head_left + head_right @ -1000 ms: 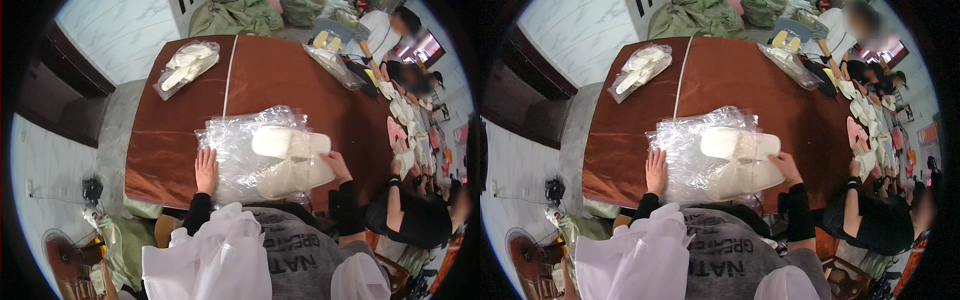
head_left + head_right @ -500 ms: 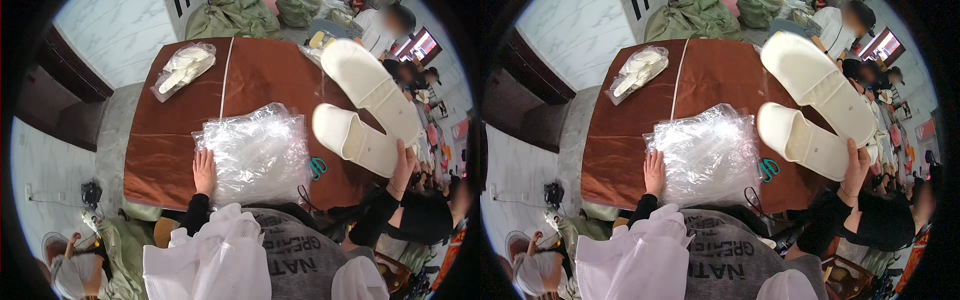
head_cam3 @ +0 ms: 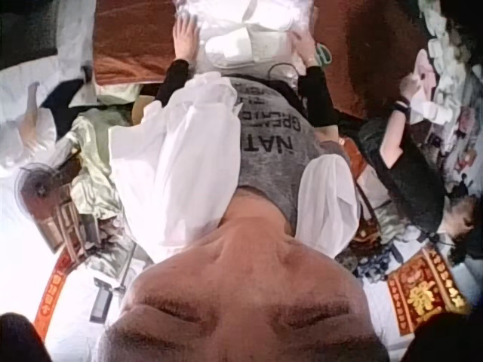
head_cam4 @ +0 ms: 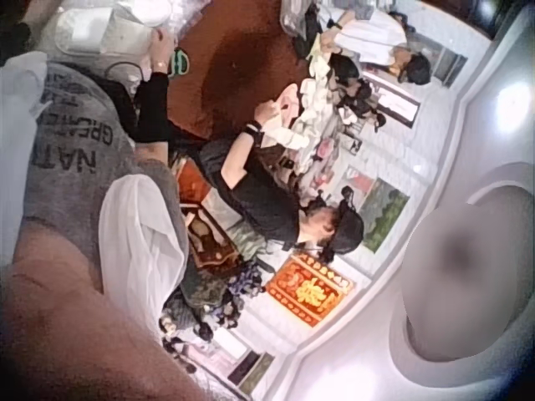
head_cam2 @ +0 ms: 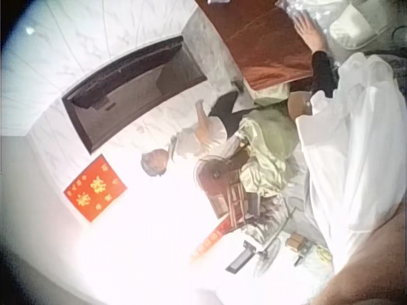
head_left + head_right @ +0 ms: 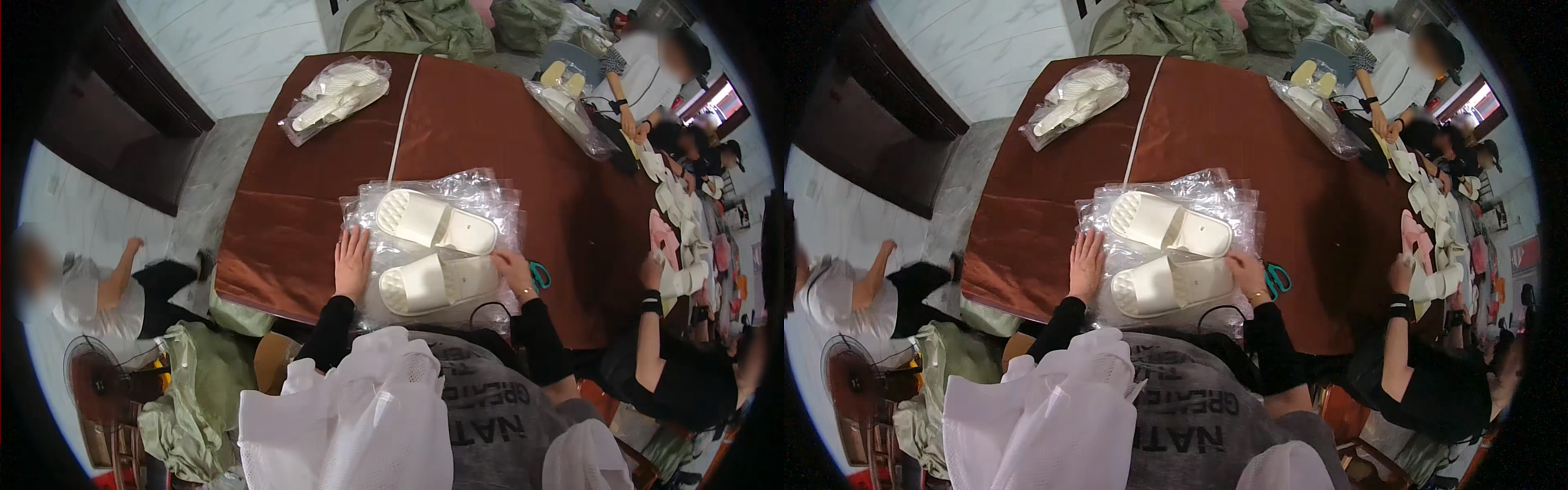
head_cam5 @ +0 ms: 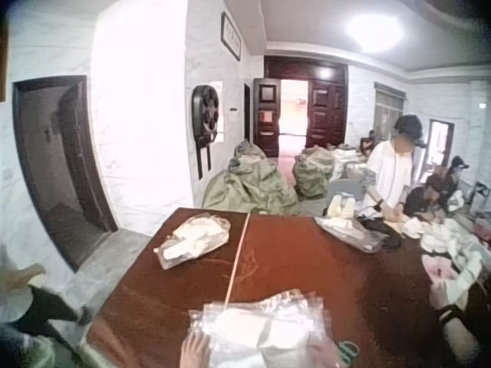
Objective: Packing white sandals into plastic bags for shipment.
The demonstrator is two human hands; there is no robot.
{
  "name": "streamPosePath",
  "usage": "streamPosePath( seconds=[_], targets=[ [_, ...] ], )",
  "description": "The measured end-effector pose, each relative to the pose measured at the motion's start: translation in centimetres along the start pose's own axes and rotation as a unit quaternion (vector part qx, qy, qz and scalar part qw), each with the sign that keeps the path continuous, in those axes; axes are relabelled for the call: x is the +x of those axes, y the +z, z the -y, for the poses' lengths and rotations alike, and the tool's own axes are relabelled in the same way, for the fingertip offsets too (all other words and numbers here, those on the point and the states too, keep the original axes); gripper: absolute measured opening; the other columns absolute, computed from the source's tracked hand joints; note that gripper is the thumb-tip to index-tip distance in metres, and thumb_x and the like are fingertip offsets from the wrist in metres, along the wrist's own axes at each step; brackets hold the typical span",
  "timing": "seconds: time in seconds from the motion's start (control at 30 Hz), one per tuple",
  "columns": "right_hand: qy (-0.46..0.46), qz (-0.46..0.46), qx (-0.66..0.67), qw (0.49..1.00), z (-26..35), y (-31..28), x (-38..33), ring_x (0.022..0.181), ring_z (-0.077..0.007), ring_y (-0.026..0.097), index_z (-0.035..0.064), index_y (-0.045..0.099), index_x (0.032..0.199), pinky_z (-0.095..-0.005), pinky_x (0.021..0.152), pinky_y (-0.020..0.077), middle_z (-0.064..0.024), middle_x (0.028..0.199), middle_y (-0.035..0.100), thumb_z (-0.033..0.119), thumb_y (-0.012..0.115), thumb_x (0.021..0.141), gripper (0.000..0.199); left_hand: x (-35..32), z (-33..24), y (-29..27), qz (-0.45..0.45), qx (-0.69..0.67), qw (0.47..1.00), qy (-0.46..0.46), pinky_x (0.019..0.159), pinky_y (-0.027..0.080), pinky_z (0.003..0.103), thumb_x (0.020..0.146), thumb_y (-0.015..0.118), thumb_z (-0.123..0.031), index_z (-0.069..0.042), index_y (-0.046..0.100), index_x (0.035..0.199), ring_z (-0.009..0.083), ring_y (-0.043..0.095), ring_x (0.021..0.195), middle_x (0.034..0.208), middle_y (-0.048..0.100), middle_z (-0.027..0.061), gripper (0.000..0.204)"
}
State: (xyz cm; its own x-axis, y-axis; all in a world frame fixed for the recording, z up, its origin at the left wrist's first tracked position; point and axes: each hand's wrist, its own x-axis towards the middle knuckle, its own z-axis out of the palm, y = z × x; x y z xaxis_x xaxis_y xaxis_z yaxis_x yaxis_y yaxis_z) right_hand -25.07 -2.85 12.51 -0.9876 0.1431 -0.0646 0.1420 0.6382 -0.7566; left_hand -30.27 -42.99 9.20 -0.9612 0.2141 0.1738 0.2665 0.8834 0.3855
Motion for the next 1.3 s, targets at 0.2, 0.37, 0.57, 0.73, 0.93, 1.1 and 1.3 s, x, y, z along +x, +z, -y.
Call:
streamPosePath(
  seconds=[0.2,0.37,0.57,0.73,0.93,1.1,1.3],
  targets=[
    [0.017,-0.167,-0.134,0.977,-1.0,-4.3,-2.2,0.093,-0.0287,0.061,0.0102,0.066,0.111,-0.0383,0.082,0.0492,-0.0116,0.100,0.063,0.008,0.066,0.083,0.028,-0.5,1.9,-1.2,-0.007,-0.074,0.997,-0.026,0.115,0.023,0.050,0.094,0.055,-0.022,-0.018,0.048,0.140,0.0335,0.025,0.144,0.153,0.034,0.0081,0.047],
    [0.044,-0.102,-0.300,0.948,-3.1,-3.4,-4.7,0.117,-0.0390,0.047,0.0088,0.055,0.128,-0.0444,0.099,0.0413,-0.0204,0.126,0.050,0.003,0.066,0.080,0.050,0.7,-2.0,-4.7,-0.149,-0.023,0.988,0.019,0.101,0.036,0.051,0.079,0.070,-0.012,-0.012,0.066,0.110,0.0345,0.044,0.127,0.133,0.052,0.0101,0.031],
    [0.021,-0.100,-0.280,0.955,-4.3,-3.1,-4.8,0.117,-0.0423,0.046,0.0052,0.047,0.135,-0.0479,0.102,0.0387,-0.0248,0.124,0.050,0.004,0.069,0.078,0.061,1.1,-4.1,-2.8,-0.092,-0.062,0.994,0.004,0.084,0.045,0.045,0.079,0.072,-0.027,-0.006,0.062,0.108,0.0338,0.056,0.102,0.107,0.061,0.0148,0.037],
    [0.106,-0.037,-0.312,0.943,-5.0,-4.9,-5.3,0.112,-0.0418,0.052,0.0071,0.048,0.131,-0.0467,0.095,0.0433,-0.0240,0.120,0.054,0.014,0.070,0.079,0.057,1.4,-4.7,-1.8,-0.085,-0.004,0.996,-0.026,0.076,0.045,0.046,0.080,0.067,-0.021,-0.008,0.061,0.091,0.0299,0.058,0.093,0.091,0.062,0.0101,0.018],
    [0.129,-0.076,-0.228,0.962,-7.7,-6.5,-5.6,0.109,-0.0388,0.058,0.0045,0.048,0.129,-0.0460,0.090,0.0464,-0.0218,0.119,0.059,0.021,0.068,0.084,0.052,1.1,-4.8,-3.3,-0.045,-0.377,0.903,-0.200,0.058,0.048,0.033,0.090,0.062,-0.015,0.000,0.064,0.096,0.0172,0.062,0.061,0.068,0.064,0.0097,0.017],
    [0.117,-0.096,0.071,0.986,-1.6,-7.7,-3.6,0.117,-0.0280,0.055,0.0034,0.045,0.136,-0.0366,0.098,0.0424,-0.0160,0.127,0.056,0.019,0.068,0.088,0.056,1.1,-4.4,-4.3,0.029,-0.520,0.821,-0.232,0.057,0.041,0.022,0.096,0.057,-0.020,-0.005,0.067,0.097,0.0069,0.058,0.065,0.071,0.064,-0.0009,0.018],
    [-0.199,-0.039,-0.173,0.964,11.9,-5.9,0.6,0.108,-0.0357,0.053,0.0090,0.048,0.131,-0.0414,0.091,0.0467,-0.0157,0.113,0.053,0.021,0.074,0.073,0.065,1.8,-5.5,-5.7,-0.004,-0.582,0.783,-0.219,0.063,0.043,0.024,0.097,0.056,-0.022,-0.008,0.063,0.098,0.0085,0.061,0.071,0.076,0.065,-0.0001,0.016]
  ],
)
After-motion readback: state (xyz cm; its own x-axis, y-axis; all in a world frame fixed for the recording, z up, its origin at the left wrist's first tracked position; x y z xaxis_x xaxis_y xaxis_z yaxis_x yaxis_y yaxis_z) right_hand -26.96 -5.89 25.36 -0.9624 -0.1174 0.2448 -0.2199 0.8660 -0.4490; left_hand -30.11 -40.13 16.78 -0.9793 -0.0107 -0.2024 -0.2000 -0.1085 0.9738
